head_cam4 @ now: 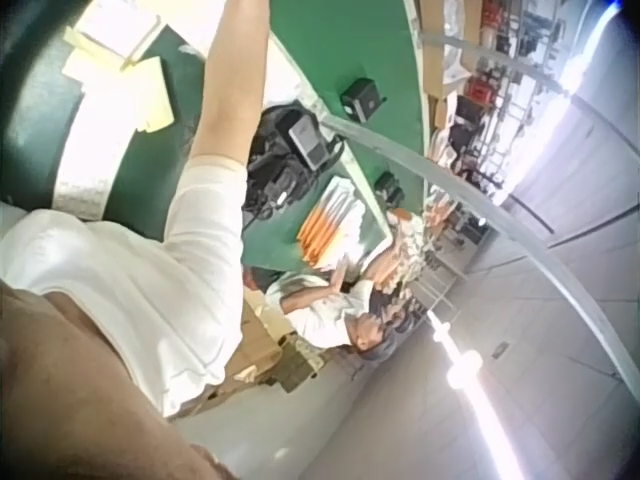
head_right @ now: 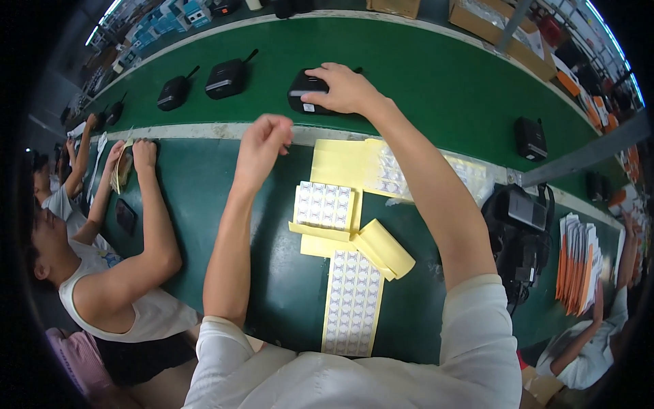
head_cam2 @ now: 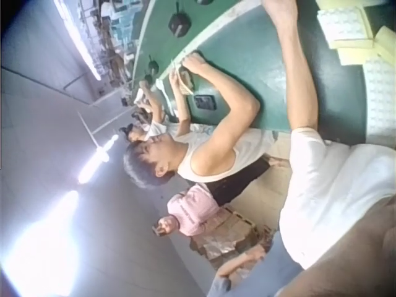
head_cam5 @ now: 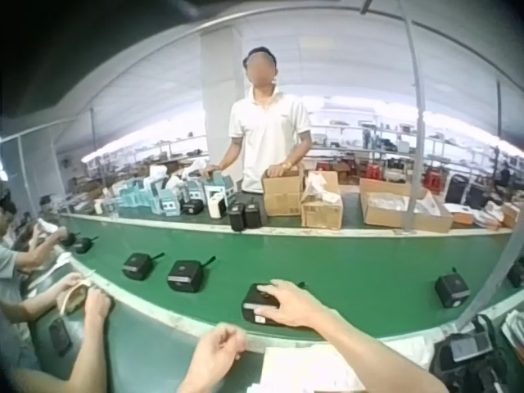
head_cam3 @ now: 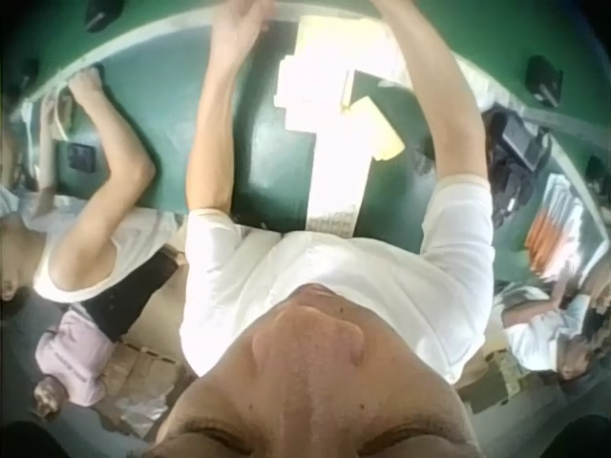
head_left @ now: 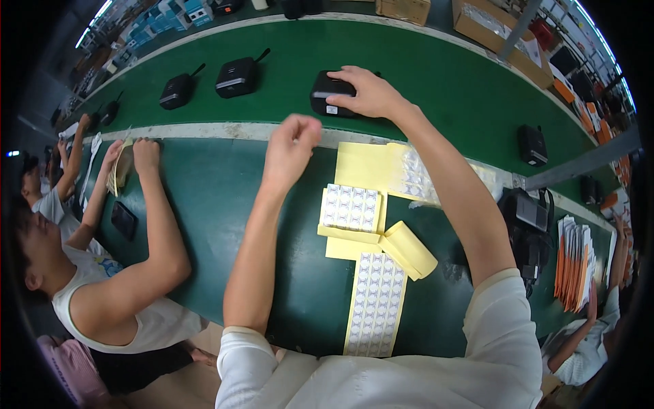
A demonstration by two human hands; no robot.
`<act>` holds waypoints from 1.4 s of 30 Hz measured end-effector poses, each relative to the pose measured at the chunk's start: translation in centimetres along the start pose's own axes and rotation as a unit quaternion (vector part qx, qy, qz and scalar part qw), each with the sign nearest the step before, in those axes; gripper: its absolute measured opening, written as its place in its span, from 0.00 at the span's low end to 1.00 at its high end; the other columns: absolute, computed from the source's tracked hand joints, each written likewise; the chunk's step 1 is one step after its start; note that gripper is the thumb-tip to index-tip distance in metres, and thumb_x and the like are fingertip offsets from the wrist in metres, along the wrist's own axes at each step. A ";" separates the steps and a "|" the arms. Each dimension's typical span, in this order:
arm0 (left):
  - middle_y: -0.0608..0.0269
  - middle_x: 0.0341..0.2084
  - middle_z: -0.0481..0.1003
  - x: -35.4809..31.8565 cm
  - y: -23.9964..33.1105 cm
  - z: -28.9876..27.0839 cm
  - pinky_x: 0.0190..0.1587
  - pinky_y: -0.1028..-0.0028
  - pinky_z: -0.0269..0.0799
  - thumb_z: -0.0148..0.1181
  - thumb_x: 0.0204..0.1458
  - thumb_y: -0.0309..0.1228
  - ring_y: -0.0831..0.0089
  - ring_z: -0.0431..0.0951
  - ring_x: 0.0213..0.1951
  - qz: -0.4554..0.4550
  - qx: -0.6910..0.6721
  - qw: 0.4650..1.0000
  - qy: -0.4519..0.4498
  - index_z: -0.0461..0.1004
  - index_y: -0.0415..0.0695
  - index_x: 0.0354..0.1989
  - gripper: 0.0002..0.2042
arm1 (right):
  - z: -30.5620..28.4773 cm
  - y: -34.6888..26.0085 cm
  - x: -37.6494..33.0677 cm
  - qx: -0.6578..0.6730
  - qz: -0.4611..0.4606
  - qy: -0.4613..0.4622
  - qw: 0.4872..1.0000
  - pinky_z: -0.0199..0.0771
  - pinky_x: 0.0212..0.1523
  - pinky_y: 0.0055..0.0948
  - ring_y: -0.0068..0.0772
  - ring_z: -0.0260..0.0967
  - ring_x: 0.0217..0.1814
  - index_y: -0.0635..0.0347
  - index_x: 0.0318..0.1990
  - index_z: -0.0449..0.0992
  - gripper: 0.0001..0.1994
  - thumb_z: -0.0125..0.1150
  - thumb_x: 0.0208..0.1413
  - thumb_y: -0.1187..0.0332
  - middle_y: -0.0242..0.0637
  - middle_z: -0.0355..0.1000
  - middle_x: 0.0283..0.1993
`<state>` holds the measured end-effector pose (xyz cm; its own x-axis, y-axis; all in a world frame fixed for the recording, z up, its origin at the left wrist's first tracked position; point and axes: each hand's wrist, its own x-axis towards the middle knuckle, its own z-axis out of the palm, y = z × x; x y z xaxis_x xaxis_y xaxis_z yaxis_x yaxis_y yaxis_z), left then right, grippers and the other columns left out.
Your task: The person applies identification and warranty stickers to small black electronic devices by hand, peeling the stickers from their yellow backing paper and pressing them onto the devices.
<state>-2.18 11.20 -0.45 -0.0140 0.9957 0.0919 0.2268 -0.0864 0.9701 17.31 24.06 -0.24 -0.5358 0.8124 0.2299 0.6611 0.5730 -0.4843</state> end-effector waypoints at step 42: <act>0.57 0.32 0.72 -9.3 -0.1 0.7 0.37 0.63 0.70 0.64 0.43 0.18 0.57 0.73 0.36 0.281 0.326 0.902 0.027 0.73 0.40 0.31 0.08 | 0.9 -9.1 -12.9 0.115 0.063 -0.192 0.973 0.70 0.49 0.39 0.48 0.71 0.47 0.63 0.42 0.77 0.15 0.63 0.54 0.61 0.44 0.75 0.43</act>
<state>-1.38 1.98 -1.56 0.2389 0.7962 0.5558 0.7377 -0.5211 0.4293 17.69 8.29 0.44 -0.6442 0.7494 -0.1532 0.6221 0.3968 -0.6750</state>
